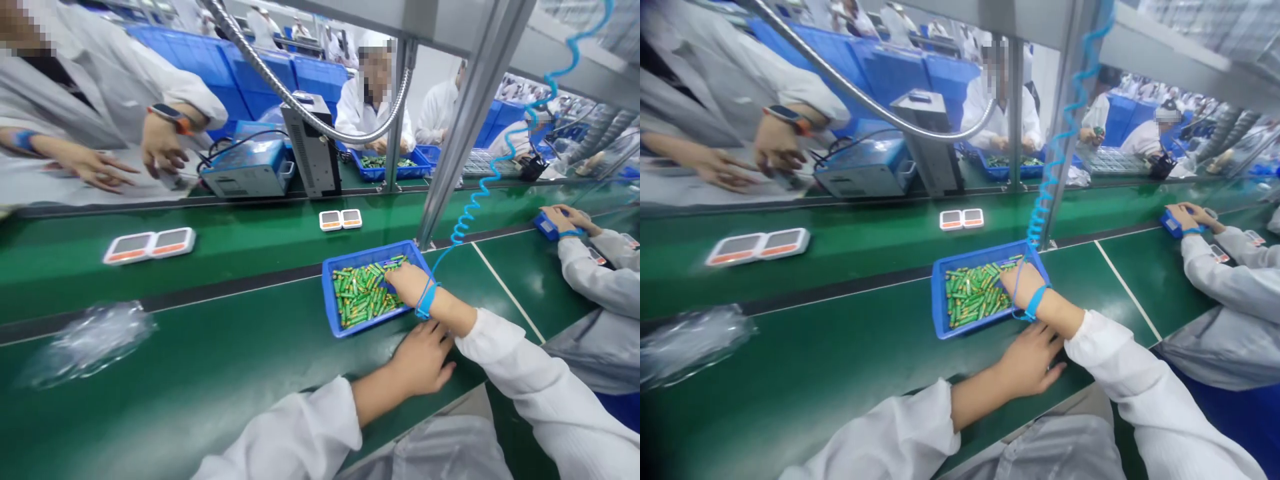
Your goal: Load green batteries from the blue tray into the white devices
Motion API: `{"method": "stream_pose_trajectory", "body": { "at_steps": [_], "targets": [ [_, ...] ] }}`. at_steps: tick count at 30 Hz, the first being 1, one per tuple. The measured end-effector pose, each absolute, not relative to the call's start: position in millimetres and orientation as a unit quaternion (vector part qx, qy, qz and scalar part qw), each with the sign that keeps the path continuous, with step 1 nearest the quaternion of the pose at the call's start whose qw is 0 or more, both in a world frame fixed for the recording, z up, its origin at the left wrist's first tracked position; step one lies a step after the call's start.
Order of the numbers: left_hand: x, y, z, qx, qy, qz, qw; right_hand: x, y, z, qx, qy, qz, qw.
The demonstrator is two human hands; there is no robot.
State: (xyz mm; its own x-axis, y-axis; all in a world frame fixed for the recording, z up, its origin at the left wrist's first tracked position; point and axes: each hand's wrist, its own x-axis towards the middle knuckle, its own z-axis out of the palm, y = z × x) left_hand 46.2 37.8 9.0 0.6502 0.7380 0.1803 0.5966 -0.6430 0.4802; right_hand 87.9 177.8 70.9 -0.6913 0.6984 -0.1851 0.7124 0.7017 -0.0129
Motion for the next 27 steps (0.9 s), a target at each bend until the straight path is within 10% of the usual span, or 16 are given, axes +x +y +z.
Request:
{"method": "stream_pose_trajectory", "body": {
  "at_steps": [5, 14, 27],
  "targets": [
    [53, 38, -3, 0.888, 0.373, 0.196, 0.183, 95, 178, 88, 0.404, 0.907, -0.097, 0.069],
    [53, 39, -13, 0.88, 0.377, 0.201, 0.207, 255, 96, 64, 0.547, 0.706, -0.199, -0.403],
    [42, 41, -3, 0.884, 0.374, 0.181, 0.215, 261, 29, -3, 0.524, 0.711, -0.148, -0.445]
  ]
}}
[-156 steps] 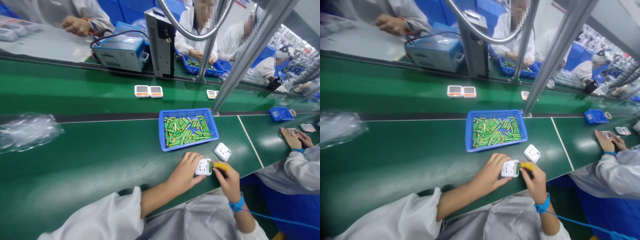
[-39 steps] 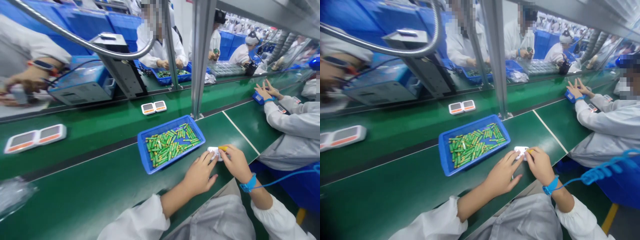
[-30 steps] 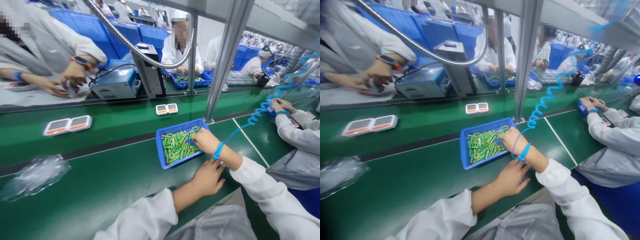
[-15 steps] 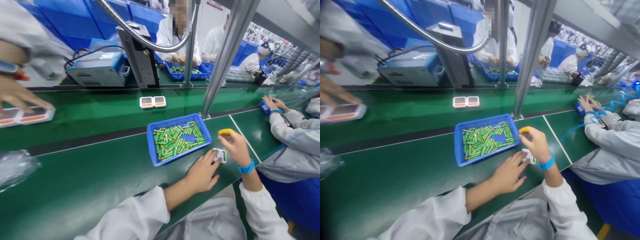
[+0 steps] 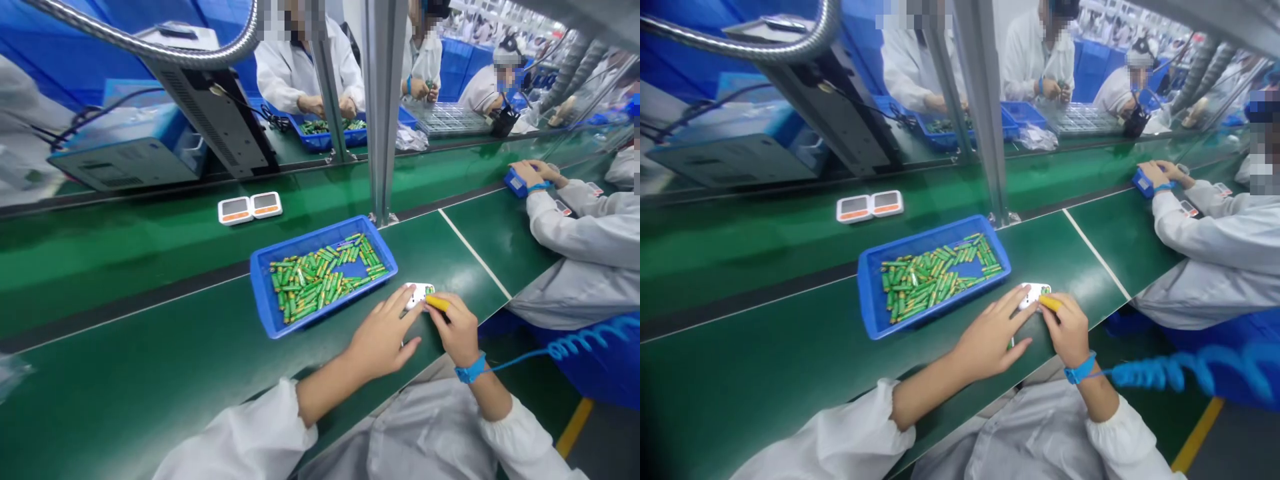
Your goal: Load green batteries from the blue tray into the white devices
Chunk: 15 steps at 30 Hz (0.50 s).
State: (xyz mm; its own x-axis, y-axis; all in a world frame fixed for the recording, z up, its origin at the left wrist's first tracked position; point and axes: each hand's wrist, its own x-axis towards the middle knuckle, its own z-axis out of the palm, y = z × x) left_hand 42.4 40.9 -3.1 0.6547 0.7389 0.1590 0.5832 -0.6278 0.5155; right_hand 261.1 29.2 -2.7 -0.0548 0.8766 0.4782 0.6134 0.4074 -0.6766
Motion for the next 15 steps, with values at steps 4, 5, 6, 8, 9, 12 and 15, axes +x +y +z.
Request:
{"method": "stream_pose_trajectory", "body": {
  "at_steps": [4, 5, 6, 8, 9, 12, 15],
  "targets": [
    [40, 41, -2, 0.887, 0.366, 0.18, 0.219, 265, 25, -8, -0.506, -0.736, 0.126, 0.431],
    [40, 41, -2, 0.887, 0.364, 0.179, 0.22, 266, 23, -10, -0.506, -0.742, 0.123, 0.423],
    [40, 40, -1, 0.888, 0.363, 0.177, 0.221, 267, 22, -12, -0.508, -0.746, 0.121, 0.413],
    [40, 40, -1, 0.89, 0.363, 0.168, 0.219, 268, 19, -15, -0.513, -0.752, 0.121, 0.395],
    [40, 40, 0, 0.892, 0.362, 0.163, 0.217, 268, 19, -16, -0.515, -0.753, 0.123, 0.391],
    [40, 43, -1, 0.897, 0.36, 0.151, 0.21, 268, 18, -14, -0.512, -0.749, 0.142, 0.397],
    [39, 44, 0, 0.897, 0.355, 0.155, 0.215, 273, 22, -12, -0.512, -0.733, 0.176, 0.412]
  ]
}}
